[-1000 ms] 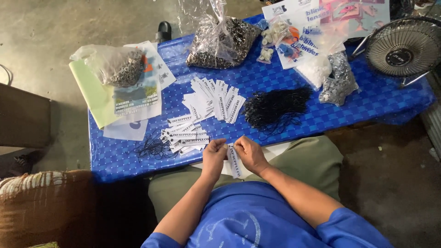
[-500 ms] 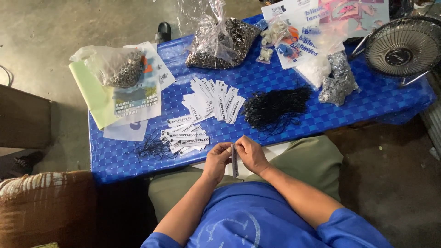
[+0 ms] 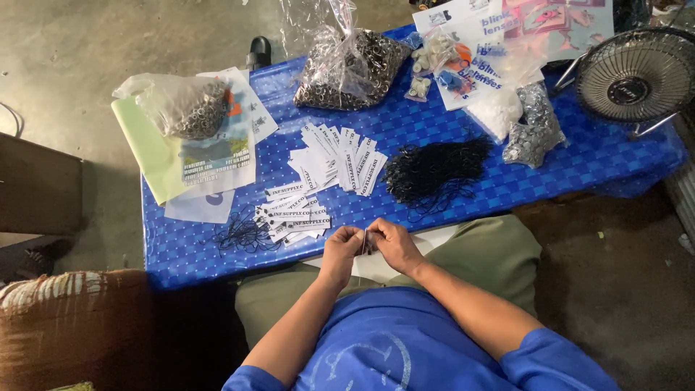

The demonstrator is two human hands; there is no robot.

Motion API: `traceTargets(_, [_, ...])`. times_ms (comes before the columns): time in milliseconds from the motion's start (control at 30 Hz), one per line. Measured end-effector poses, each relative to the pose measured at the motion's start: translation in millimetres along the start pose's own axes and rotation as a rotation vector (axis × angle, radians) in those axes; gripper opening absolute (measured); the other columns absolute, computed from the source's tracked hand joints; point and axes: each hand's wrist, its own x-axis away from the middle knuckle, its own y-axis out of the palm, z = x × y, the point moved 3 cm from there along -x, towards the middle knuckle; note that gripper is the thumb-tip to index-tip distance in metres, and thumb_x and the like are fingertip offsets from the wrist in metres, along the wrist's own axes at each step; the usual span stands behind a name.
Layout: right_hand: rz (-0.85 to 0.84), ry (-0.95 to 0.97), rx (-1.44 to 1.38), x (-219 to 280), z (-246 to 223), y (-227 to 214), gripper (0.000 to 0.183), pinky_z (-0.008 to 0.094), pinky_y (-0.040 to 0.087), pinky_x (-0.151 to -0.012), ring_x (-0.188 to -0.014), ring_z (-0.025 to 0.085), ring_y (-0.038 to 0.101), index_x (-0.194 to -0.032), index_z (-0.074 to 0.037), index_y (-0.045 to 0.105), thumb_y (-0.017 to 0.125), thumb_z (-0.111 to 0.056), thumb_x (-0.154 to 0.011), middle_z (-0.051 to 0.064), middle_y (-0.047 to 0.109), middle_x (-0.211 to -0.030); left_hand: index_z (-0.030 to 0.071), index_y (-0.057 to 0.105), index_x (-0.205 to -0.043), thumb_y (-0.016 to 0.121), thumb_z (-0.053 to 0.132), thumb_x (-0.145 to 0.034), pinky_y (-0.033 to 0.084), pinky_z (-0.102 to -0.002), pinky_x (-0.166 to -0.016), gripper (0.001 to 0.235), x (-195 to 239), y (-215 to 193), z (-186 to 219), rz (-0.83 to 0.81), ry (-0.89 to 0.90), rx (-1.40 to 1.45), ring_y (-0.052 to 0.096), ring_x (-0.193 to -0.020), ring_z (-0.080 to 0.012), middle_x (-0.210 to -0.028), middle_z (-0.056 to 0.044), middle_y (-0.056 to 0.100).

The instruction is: The person is manually attaching thin black strings to white paper labels by threading them through pre-punched holes.

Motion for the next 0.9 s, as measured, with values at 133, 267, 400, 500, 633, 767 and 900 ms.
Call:
traceTargets(133, [-0.026, 0.030, -0.011, 0.7, -0.1, 1.9, 0.005, 0.037, 0.056, -0.071, -0.073, 0.022, 0.069, -0.090, -0.014, 0.071, 0.069, -0.010, -0.093, 0.010, 0.072, -0.074, 0.004, 0.070, -0.092, 0.066, 0.012, -0.095, 0.050, -0.026, -0.061, 0.009, -0.7, -6.1, 11.8, 0.029, 0.079, -0.281, 0.061, -0.067, -0.0143, -0.074, -0.006, 0.064])
traceTargets(267, [-0.117, 0.128, -0.175, 1.1, 2.4, -1.7, 0.015, 0.033, 0.058, -0.068, -0.072, 0.016, 0.068, -0.096, -0.016, 0.072, 0.062, -0.027, -0.098, 0.007, 0.074, -0.075, 0.008, 0.061, -0.094, 0.057, 0.019, -0.096, 0.052, -0.047, -0.076, 0.011, 2.1, -4.5, 20.7, 0.056, 0.320, -0.792, 0.066, -0.083, -0.0415, -0.081, -0.018, 0.062])
traceTargets(400, [-0.193, 0.208, -0.302, 0.2, 13.7, 12.2, 0.034, 0.031, 0.063, -0.061, -0.074, 0.021, 0.070, -0.118, -0.008, 0.065, 0.078, -0.013, -0.087, 0.014, 0.072, -0.098, 0.007, 0.059, -0.098, 0.055, 0.021, -0.100, 0.051, -0.051, -0.079, 0.015, 9.0, -1.3, 30.9, 0.104, 0.278, -0.743, 0.066, -0.088, -0.0450, -0.084, -0.021, 0.065])
traceTargets(500, [-0.156, 0.190, -0.365, -3.9, 20.6, 8.4, 0.035, 0.027, 0.061, -0.060, -0.076, 0.019, 0.072, -0.117, -0.005, 0.064, 0.079, -0.012, -0.086, 0.013, 0.069, -0.101, 0.008, 0.061, -0.099, 0.053, 0.019, -0.101, 0.056, -0.042, -0.076, 0.013, -1.9, -16.0, 20.9, 0.165, 0.154, -0.596, 0.073, -0.079, -0.0285, -0.081, -0.013, 0.072])
traceTargets(633, [-0.128, 0.129, -0.365, -11.2, 39.6, 5.3, 0.037, 0.028, 0.059, -0.058, -0.071, 0.018, 0.071, -0.120, -0.002, 0.062, 0.077, -0.008, -0.087, 0.015, 0.067, -0.103, 0.006, 0.053, -0.105, 0.045, 0.019, -0.108, 0.057, -0.035, -0.071, 0.016, 4.3, -19.5, 47.5, 0.208, 0.097, -0.255, 0.069, -0.077, -0.0227, -0.094, -0.015, 0.069])
traceTargets(767, [-0.067, 0.175, -0.079, -9.6, 21.9, -11.1, 0.051, 0.039, 0.061, -0.072, -0.085, 0.029, 0.075, -0.129, -0.010, 0.062, 0.081, -0.021, -0.083, 0.017, 0.067, -0.124, 0.008, 0.046, -0.102, 0.042, 0.014, -0.105, 0.050, -0.021, -0.049, 0.008, -1.3, -34.3, 62.5, 0.302, 0.098, 0.163, 0.071, -0.063, -0.0186, -0.102, -0.016, 0.074])
traceTargets(900, [-0.025, 0.090, 0.099, -10.7, 27.1, -14.2, 0.059, 0.041, 0.061, -0.080, -0.093, 0.032, 0.074, -0.136, -0.012, 0.059, 0.080, -0.022, -0.082, 0.014, 0.059, -0.141, 0.008, 0.040, -0.098, 0.040, 0.011, -0.105, 0.051, -0.021, -0.046, 0.008, -11.5, -59.4, 64.1, 0.333, 0.091, 0.410, 0.072, -0.062, -0.0190, -0.101, -0.017, 0.075])
